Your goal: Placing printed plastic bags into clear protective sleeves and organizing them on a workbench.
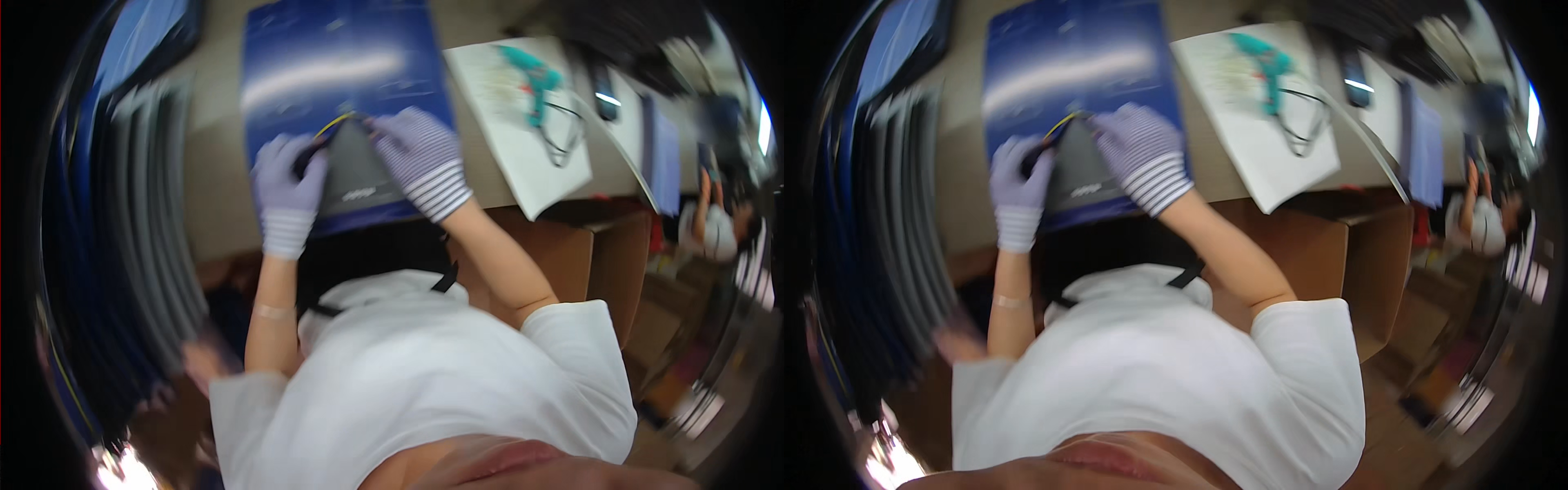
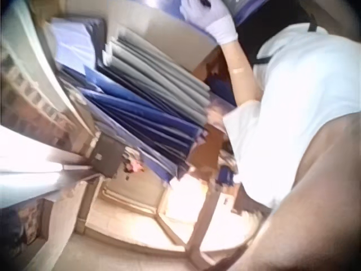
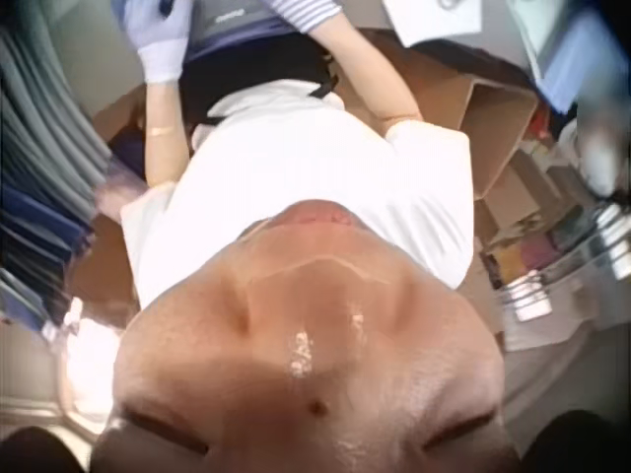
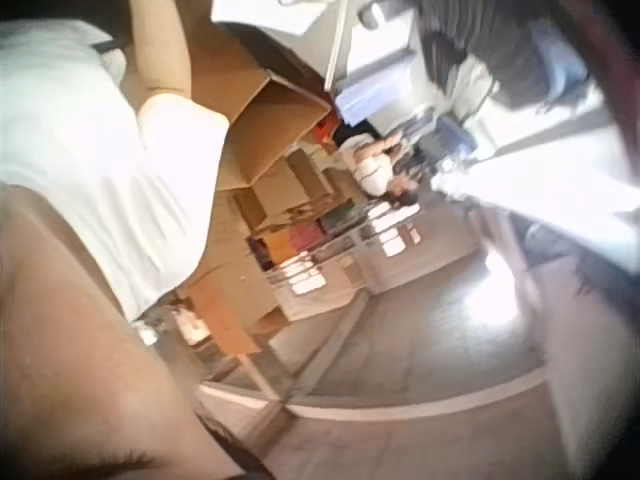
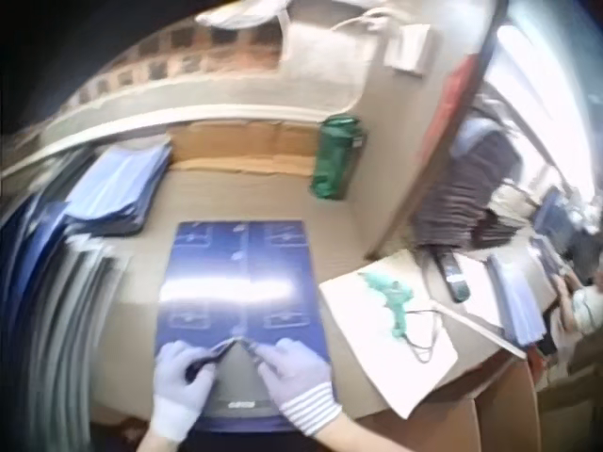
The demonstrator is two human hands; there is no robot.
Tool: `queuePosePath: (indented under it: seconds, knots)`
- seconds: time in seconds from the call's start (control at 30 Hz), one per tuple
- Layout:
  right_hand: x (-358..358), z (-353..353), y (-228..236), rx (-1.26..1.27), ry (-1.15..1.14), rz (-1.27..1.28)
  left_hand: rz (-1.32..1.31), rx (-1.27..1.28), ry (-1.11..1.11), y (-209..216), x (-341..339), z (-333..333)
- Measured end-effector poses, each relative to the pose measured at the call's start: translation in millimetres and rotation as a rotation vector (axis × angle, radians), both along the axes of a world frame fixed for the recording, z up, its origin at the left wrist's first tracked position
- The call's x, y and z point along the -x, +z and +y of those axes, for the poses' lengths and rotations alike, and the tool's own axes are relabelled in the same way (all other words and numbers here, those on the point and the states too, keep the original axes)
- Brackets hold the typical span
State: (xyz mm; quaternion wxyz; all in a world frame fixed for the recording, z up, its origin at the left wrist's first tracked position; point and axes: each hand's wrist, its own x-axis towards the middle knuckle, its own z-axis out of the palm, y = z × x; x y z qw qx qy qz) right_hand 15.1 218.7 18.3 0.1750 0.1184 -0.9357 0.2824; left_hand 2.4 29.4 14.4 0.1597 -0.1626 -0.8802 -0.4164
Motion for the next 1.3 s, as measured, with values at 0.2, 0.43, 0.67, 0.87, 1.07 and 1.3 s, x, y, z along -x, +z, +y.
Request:
queuePosePath:
  seconds: [0.2, 0.43, 0.67, 0.87, 1.07, 1.3]
  knots:
    - [7, -13, 17, 0.252, 0.009, -0.204, -0.080, -0.021, 0.038, 6, 5, -14]
    - [0, 76, -1, 0.325, -0.299, -0.472, -0.497, -0.283, 0.582, 7, -21, -58]
    - [8, 118, -20, 0.172, -0.192, -0.718, -1.034, -0.132, 0.598, 26, -12, -38]
    - [-7, 115, 24, 0.879, -0.158, -0.761, -0.820, -0.316, 0.541, 80, -44, -40]
    - [16, 13, 135, 0.685, 0.345, -0.487, -0.425, -0.067, 0.739, 323, -104, -83]
    - [-5, -160, 286, 0.802, 1.000, -0.919, -0.417, -0.064, 0.560, 356, -161, -373]
